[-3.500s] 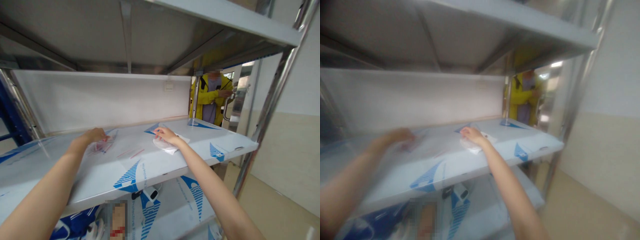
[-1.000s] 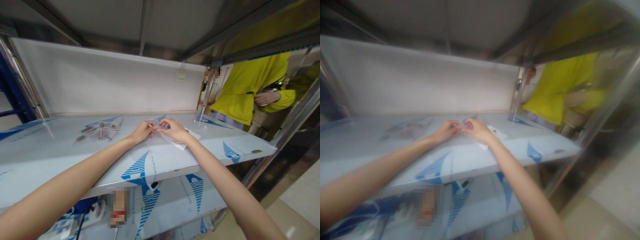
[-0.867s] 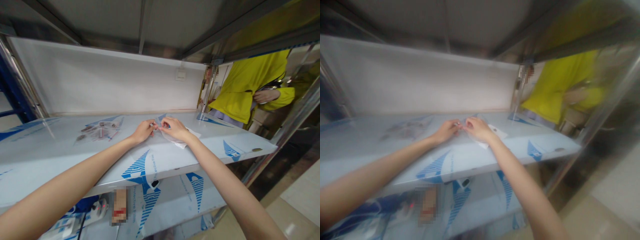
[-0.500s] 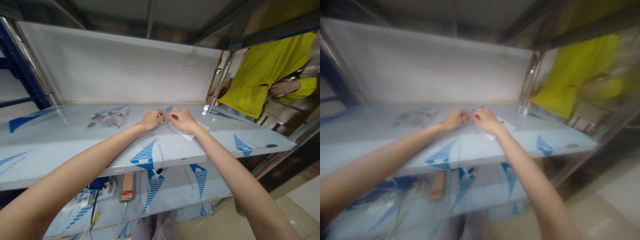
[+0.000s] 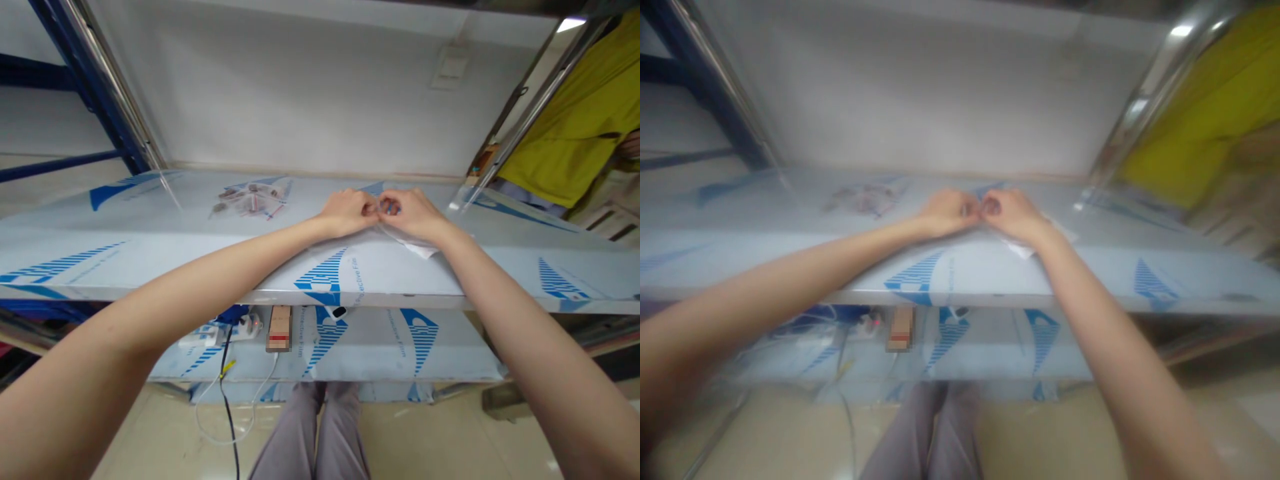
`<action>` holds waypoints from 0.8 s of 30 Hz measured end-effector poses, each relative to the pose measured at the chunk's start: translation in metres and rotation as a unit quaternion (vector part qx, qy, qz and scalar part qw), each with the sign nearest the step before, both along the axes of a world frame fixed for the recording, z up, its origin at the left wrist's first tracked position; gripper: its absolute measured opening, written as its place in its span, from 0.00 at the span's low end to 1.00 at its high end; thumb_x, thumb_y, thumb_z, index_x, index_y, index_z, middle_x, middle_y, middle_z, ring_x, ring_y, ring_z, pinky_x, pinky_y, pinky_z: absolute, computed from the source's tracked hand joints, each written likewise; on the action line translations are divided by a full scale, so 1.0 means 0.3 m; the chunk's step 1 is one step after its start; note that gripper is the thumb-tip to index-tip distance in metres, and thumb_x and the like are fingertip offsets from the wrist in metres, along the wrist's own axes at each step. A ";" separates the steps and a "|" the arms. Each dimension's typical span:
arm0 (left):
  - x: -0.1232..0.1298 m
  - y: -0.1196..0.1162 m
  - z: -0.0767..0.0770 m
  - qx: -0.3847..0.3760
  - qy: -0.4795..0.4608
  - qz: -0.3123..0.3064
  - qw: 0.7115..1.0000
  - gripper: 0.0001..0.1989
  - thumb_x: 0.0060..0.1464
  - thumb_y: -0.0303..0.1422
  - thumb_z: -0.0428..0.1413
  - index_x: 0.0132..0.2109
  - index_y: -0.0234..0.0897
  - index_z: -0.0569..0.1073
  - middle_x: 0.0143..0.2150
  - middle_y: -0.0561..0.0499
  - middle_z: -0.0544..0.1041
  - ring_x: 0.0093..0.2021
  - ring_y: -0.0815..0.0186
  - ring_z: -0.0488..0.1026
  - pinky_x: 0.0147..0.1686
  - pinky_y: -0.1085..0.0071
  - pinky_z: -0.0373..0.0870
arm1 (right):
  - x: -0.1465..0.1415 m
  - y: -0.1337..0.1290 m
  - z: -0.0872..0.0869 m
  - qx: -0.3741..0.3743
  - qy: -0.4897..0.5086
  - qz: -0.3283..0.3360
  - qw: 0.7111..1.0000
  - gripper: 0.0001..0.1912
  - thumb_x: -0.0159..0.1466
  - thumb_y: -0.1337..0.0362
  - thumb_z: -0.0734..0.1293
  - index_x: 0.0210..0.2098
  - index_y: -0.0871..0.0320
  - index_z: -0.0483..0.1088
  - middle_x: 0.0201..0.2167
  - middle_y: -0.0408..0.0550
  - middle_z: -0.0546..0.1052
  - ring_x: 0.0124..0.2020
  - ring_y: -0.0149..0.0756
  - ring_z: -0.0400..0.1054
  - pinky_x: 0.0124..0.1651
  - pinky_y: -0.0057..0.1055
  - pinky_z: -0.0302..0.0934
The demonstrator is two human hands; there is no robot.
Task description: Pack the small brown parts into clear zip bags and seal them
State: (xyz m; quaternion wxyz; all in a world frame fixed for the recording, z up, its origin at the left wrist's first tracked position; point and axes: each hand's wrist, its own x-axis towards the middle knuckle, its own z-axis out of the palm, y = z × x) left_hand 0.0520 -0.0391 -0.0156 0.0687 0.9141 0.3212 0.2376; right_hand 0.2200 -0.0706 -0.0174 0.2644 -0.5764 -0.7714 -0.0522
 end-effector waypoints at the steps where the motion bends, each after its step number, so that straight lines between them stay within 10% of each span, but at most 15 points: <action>1: 0.004 -0.009 -0.001 0.011 0.008 -0.004 1.000 0.14 0.52 0.37 0.48 0.36 0.32 0.73 0.35 0.46 0.75 0.38 0.61 0.69 0.41 0.66 0.61 | 0.006 0.005 -0.001 -0.004 0.013 0.006 1.000 0.06 0.55 0.71 0.64 0.33 0.59 0.71 0.25 0.47 0.72 0.27 0.33 0.64 0.33 0.30 0.54; 14: 0.001 0.023 -0.025 0.300 0.015 -0.102 0.948 0.31 0.54 0.42 0.51 0.60 0.31 0.55 0.60 0.40 0.61 0.61 0.54 0.55 0.62 0.51 0.39 | 0.004 0.018 0.002 -0.098 0.205 0.044 0.973 0.14 0.59 0.74 0.54 0.22 0.60 0.65 0.16 0.44 0.69 0.19 0.30 0.64 0.29 0.27 0.58; 24: -0.007 0.039 -0.018 0.293 -0.034 -0.121 0.948 0.30 0.52 0.49 0.51 0.57 0.37 0.63 0.55 0.43 0.70 0.56 0.57 0.63 0.62 0.49 0.43 | 0.023 0.044 -0.018 -0.091 0.250 0.117 0.957 0.09 0.57 0.74 0.57 0.24 0.60 0.65 0.21 0.41 0.68 0.25 0.29 0.61 0.31 0.26 0.57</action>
